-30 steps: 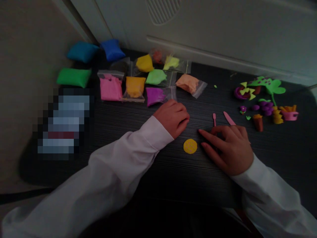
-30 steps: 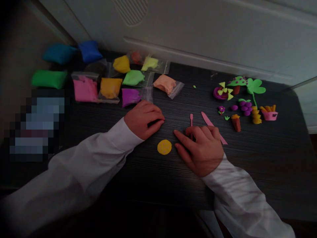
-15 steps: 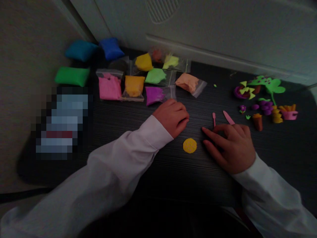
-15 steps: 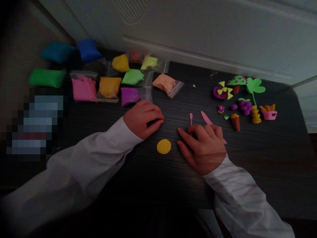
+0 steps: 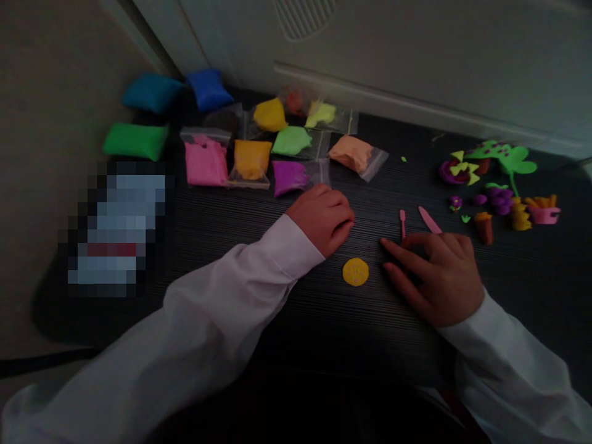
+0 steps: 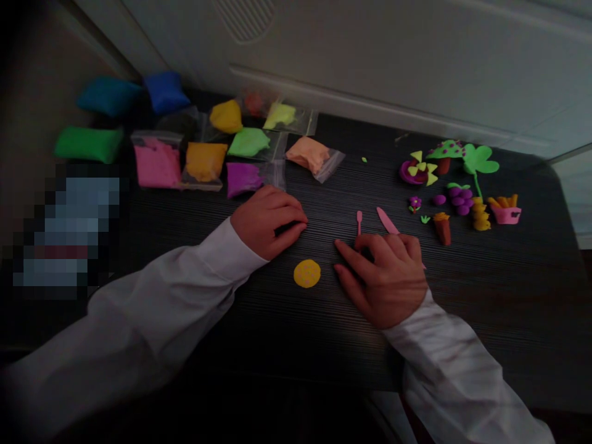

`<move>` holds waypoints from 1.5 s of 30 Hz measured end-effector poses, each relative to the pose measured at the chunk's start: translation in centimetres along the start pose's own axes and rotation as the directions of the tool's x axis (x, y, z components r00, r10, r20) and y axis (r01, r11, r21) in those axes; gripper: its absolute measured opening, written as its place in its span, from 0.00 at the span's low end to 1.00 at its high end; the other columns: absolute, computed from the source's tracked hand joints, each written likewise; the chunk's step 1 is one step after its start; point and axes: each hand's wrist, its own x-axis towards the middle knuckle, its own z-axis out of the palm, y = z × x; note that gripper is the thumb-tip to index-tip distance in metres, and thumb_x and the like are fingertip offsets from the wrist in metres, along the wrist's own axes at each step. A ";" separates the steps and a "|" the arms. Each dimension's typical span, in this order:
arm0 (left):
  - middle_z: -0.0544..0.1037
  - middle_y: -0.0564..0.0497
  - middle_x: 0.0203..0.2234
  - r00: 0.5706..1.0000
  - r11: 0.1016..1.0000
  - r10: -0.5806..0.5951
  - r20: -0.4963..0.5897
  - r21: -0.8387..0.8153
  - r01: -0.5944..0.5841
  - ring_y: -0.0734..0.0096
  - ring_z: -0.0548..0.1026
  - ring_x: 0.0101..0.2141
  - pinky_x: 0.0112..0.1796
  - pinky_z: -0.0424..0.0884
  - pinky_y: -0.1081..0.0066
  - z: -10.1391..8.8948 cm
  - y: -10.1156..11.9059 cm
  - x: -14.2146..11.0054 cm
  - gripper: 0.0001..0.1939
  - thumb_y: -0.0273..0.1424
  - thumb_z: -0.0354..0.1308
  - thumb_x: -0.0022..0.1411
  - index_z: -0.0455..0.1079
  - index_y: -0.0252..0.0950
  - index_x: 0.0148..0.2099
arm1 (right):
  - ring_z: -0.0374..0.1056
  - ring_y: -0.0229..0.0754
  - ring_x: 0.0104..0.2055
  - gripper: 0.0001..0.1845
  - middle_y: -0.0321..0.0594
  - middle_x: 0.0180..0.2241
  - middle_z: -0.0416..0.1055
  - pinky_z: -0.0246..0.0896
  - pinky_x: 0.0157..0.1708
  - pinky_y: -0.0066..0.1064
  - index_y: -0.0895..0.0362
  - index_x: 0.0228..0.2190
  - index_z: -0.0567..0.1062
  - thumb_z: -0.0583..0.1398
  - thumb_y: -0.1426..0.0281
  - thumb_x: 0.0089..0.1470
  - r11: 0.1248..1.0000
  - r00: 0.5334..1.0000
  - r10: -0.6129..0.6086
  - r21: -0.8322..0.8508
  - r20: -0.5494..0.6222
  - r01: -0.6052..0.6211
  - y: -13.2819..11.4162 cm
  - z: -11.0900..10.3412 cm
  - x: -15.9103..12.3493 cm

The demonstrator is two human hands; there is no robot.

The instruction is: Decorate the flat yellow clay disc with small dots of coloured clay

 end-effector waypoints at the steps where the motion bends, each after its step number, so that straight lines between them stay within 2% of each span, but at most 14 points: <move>1: 0.72 0.50 0.29 1.000 1.000 0.003 -0.002 0.000 -0.003 0.72 0.67 0.33 0.38 0.61 0.69 0.0 0.0 0.0 0.10 0.30 0.48 0.55 0.69 0.33 0.32 | 0.57 0.43 0.35 0.20 0.40 0.34 0.66 0.47 0.36 0.39 0.48 0.44 0.67 0.54 0.60 0.46 1.000 1.000 -0.007 0.004 0.003 0.007 0.0 0.0 0.0; 4: 0.72 0.50 0.29 1.000 1.000 0.004 0.002 0.001 -0.004 0.72 0.66 0.33 0.38 0.61 0.69 0.0 0.0 0.0 0.10 0.31 0.48 0.55 0.69 0.33 0.32 | 0.58 0.42 0.34 0.20 0.39 0.34 0.66 0.48 0.36 0.39 0.47 0.43 0.68 0.55 0.60 0.46 0.999 0.999 -0.033 0.024 0.016 0.033 0.0 -0.1 0.0; 8: 0.72 0.50 0.29 1.000 1.000 -0.006 0.008 0.005 0.006 0.72 0.66 0.33 0.38 0.61 0.69 -0.1 0.0 0.0 0.10 0.31 0.48 0.55 0.69 0.33 0.32 | 0.58 0.43 0.35 0.21 0.40 0.34 0.66 0.48 0.36 0.39 0.49 0.44 0.67 0.55 0.60 0.46 1.000 1.000 0.000 0.009 -0.002 0.000 0.1 -0.1 -0.1; 12: 0.72 0.50 0.29 1.000 1.000 -0.008 0.008 -0.002 0.008 0.72 0.66 0.33 0.38 0.61 0.69 0.0 0.0 0.0 0.10 0.31 0.48 0.55 0.69 0.33 0.32 | 0.58 0.42 0.34 0.19 0.39 0.33 0.66 0.48 0.36 0.39 0.48 0.42 0.69 0.55 0.61 0.46 0.999 0.999 -0.040 0.031 0.002 0.040 0.1 -0.2 -0.1; 15: 0.72 0.50 0.29 1.000 1.000 -0.007 0.009 0.000 0.007 0.72 0.66 0.33 0.38 0.61 0.69 0.0 0.0 0.0 0.10 0.31 0.48 0.55 0.69 0.33 0.32 | 0.58 0.43 0.34 0.20 0.41 0.34 0.66 0.49 0.35 0.39 0.51 0.43 0.69 0.56 0.61 0.46 1.000 1.000 -0.011 0.019 -0.022 0.011 0.1 -0.2 -0.1; 20: 0.72 0.50 0.29 1.000 1.000 -0.007 0.012 0.001 0.007 0.72 0.66 0.33 0.38 0.61 0.69 0.0 0.0 0.0 0.10 0.31 0.48 0.55 0.69 0.33 0.32 | 0.58 0.42 0.33 0.19 0.39 0.33 0.66 0.48 0.35 0.39 0.49 0.41 0.70 0.56 0.62 0.45 0.998 0.999 -0.042 0.045 -0.007 0.042 0.0 -0.2 -0.2; 24: 0.72 0.50 0.30 1.000 1.000 -0.011 0.012 0.000 0.011 0.72 0.66 0.33 0.38 0.61 0.69 0.0 0.0 0.0 0.10 0.31 0.48 0.55 0.69 0.33 0.32 | 0.58 0.43 0.35 0.19 0.41 0.34 0.66 0.48 0.36 0.38 0.51 0.42 0.69 0.56 0.62 0.45 0.999 1.000 -0.003 0.044 -0.026 0.004 0.1 -0.1 -0.3; 28: 0.72 0.50 0.29 1.000 1.000 -0.013 0.008 -0.006 0.013 0.72 0.66 0.33 0.38 0.61 0.69 0.0 0.0 -0.1 0.10 0.31 0.48 0.55 0.69 0.33 0.32 | 0.58 0.42 0.34 0.18 0.39 0.34 0.66 0.48 0.36 0.38 0.49 0.41 0.70 0.56 0.62 0.45 0.996 0.999 -0.044 0.082 0.000 0.044 0.1 -0.2 -0.4; 32: 0.72 0.50 0.29 1.000 1.000 -0.015 0.003 -0.005 0.015 0.72 0.66 0.33 0.38 0.61 0.69 0.0 0.1 0.0 0.10 0.30 0.48 0.55 0.69 0.33 0.32 | 0.58 0.42 0.34 0.19 0.40 0.33 0.67 0.48 0.35 0.38 0.51 0.42 0.69 0.56 0.63 0.45 0.996 1.000 -0.016 0.083 -0.023 0.018 0.2 -0.1 -0.4; 36: 0.72 0.50 0.29 1.000 1.000 -0.024 -0.001 -0.007 0.024 0.72 0.66 0.33 0.38 0.61 0.69 -0.1 0.2 0.0 0.09 0.30 0.48 0.55 0.69 0.33 0.31 | 0.58 0.41 0.34 0.19 0.40 0.33 0.67 0.48 0.36 0.37 0.50 0.42 0.69 0.56 0.63 0.46 0.993 0.999 -0.045 0.111 0.002 0.045 0.2 -0.2 -0.4; 40: 0.72 0.50 0.29 0.999 0.999 -0.035 -0.011 -0.009 0.035 0.72 0.66 0.33 0.38 0.62 0.69 -0.1 0.2 0.1 0.09 0.30 0.49 0.54 0.70 0.33 0.31 | 0.58 0.42 0.35 0.18 0.40 0.33 0.67 0.48 0.35 0.37 0.52 0.42 0.70 0.55 0.63 0.46 0.995 1.000 0.003 0.102 -0.008 -0.002 0.2 -0.4 -0.3; 45: 0.72 0.50 0.29 1.000 1.000 -0.024 -0.006 -0.005 0.024 0.72 0.66 0.33 0.37 0.62 0.69 0.0 0.0 0.0 0.09 0.30 0.49 0.54 0.69 0.33 0.31 | 0.58 0.42 0.35 0.18 0.39 0.34 0.67 0.48 0.36 0.37 0.50 0.41 0.70 0.56 0.63 0.46 0.991 0.999 -0.025 0.135 0.030 0.021 0.2 -0.5 -0.3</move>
